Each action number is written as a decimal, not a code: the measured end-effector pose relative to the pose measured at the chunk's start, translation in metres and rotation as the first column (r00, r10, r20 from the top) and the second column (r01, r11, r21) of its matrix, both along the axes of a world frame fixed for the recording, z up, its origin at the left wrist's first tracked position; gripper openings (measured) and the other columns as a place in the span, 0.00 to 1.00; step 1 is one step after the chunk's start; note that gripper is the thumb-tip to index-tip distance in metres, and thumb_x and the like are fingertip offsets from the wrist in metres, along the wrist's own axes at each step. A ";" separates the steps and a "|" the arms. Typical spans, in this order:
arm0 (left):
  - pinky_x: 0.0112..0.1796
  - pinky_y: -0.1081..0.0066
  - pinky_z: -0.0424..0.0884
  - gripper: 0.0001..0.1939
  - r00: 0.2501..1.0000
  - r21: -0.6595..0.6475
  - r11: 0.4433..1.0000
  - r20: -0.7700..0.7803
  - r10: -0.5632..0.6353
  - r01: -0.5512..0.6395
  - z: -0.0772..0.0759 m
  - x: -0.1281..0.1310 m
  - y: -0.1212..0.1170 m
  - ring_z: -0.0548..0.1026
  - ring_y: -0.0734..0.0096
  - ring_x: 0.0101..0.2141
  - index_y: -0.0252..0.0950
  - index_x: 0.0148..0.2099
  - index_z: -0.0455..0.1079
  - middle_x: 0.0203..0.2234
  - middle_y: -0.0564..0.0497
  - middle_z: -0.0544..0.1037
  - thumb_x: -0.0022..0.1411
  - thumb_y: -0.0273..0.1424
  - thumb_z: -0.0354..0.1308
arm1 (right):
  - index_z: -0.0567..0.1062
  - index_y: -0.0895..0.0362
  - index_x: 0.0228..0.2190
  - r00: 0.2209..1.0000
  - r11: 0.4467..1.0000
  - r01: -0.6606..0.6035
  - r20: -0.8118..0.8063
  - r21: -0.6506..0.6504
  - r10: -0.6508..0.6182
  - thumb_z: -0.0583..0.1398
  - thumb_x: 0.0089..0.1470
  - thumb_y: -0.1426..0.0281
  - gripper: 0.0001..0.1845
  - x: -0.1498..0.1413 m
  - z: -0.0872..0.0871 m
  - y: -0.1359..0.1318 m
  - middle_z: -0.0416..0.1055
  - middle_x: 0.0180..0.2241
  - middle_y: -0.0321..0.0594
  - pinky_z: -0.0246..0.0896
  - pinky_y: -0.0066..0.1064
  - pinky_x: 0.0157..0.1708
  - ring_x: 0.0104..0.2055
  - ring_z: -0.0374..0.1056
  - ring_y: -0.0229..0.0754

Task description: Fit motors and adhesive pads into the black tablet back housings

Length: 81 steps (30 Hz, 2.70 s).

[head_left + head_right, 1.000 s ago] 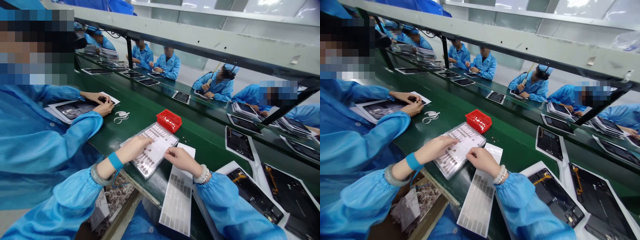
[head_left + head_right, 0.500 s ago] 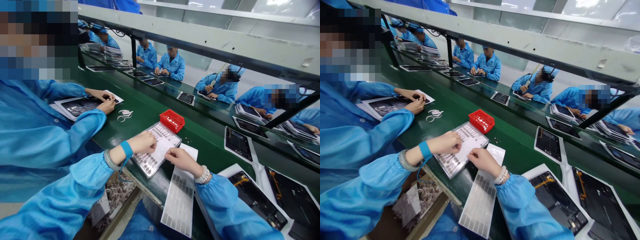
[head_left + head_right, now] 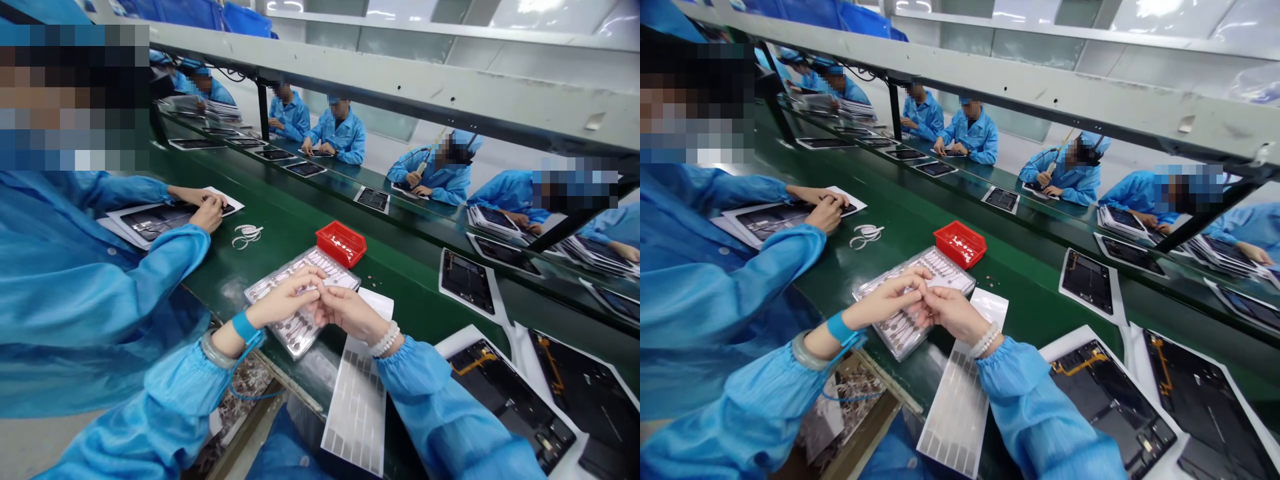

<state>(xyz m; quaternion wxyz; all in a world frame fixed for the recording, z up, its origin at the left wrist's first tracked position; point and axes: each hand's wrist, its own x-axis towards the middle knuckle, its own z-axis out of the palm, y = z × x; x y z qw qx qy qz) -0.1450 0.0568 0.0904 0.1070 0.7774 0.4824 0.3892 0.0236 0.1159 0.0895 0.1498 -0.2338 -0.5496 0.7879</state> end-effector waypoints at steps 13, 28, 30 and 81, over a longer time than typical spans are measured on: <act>0.41 0.65 0.73 0.10 0.935 0.285 0.893 0.035 0.354 -0.348 -0.034 0.023 -0.015 0.76 0.65 0.37 0.36 0.40 0.72 0.34 0.47 0.79 0.67 0.32 0.50 | 0.70 0.58 0.27 0.937 0.872 0.232 0.143 0.432 -0.320 0.60 0.51 0.72 0.03 -0.002 -0.002 -0.004 0.73 0.24 0.34 0.64 0.25 0.25 0.22 0.70 0.34; 0.36 0.66 0.71 0.11 0.790 0.239 0.810 -0.197 0.580 -0.536 -0.014 0.025 -0.014 0.76 0.62 0.34 0.35 0.38 0.71 0.33 0.45 0.79 0.62 0.25 0.47 | 0.69 0.56 0.26 0.900 0.595 0.141 0.148 0.792 -0.410 0.53 0.55 0.72 0.07 0.021 0.008 -0.011 0.70 0.22 0.33 0.60 0.26 0.28 0.24 0.67 0.36; 0.41 0.58 0.69 0.14 0.780 0.254 0.809 -0.229 0.582 -0.530 -0.006 0.029 -0.017 0.73 0.53 0.43 0.31 0.45 0.70 0.43 0.37 0.76 0.61 0.23 0.46 | 0.68 0.56 0.25 0.899 0.603 0.114 0.176 0.790 -0.401 0.53 0.55 0.71 0.08 0.036 0.015 -0.011 0.66 0.19 0.31 0.57 0.25 0.25 0.22 0.63 0.35; 0.41 0.73 0.73 0.19 0.902 0.201 0.906 -0.309 -0.303 0.373 -0.079 0.251 -0.083 0.78 0.70 0.39 0.39 0.43 0.74 0.37 0.52 0.80 0.70 0.27 0.41 | 0.76 0.61 0.31 0.210 0.390 -0.743 0.743 0.543 -0.635 0.57 0.58 0.71 0.08 0.356 0.003 -0.041 0.70 0.36 0.49 0.53 0.37 0.41 0.44 0.60 0.49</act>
